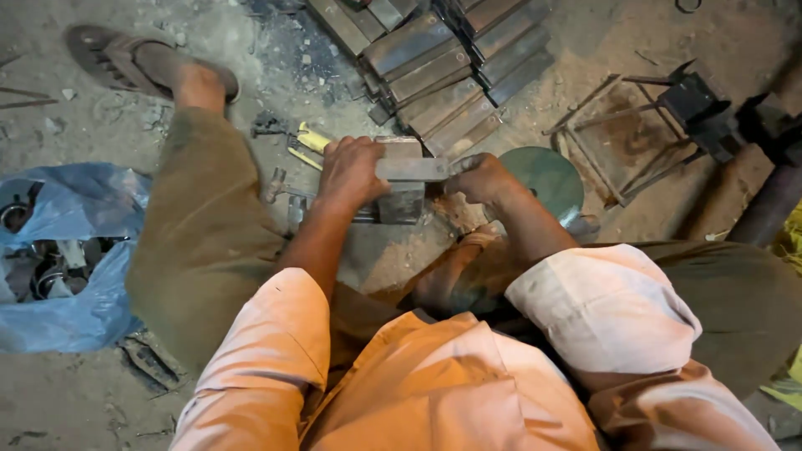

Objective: The person sits on the floor and uses a hand file to smooth the edges of rectangular metal bars. They hold each bar against a small anvil, file the edges, and then place the finished piece into a stack on the floor.

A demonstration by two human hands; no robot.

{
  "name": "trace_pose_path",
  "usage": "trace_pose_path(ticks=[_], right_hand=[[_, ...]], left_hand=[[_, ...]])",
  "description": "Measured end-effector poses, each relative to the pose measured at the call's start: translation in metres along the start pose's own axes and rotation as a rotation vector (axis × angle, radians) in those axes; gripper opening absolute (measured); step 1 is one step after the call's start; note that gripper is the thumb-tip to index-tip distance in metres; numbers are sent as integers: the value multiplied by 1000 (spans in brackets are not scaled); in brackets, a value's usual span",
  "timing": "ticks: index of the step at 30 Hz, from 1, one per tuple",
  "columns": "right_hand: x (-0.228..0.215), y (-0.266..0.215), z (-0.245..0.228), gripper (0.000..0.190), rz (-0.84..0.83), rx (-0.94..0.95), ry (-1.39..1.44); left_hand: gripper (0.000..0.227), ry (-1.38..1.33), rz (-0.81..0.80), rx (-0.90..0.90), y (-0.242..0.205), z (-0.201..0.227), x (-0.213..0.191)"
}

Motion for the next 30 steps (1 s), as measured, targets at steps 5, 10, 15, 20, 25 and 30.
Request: trace_pose_path(ticks=[5, 10, 15, 20, 25, 30], right_hand=[[-2, -3, -7, 38, 50, 30, -23], [-4, 1, 0, 32, 0, 14, 6], [-4, 10, 6, 30, 5, 14, 31], [-2, 5, 2, 29, 1, 1, 70], [1, -2, -8, 30, 8, 11, 54], [0, -3, -7, 27, 0, 23, 106]], left_hand=[[44, 16, -16, 1, 3, -3, 3], [45, -7, 34, 5, 2, -2, 6], [45, -18, 42, 10, 1, -1, 9], [43, -2, 40, 22, 1, -2, 11], [48, -43, 50, 11, 1, -2, 9], [49, -29, 43, 12, 2, 0, 6]])
Point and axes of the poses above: each hand's wrist, its own y-axis towards the middle knuckle, its own x-axis out of the palm, z = x × y, the point moved 4 cm from there along y, towards the middle knuckle, and after that the axes turned 11 degrees about y, right-handed, at the moved point
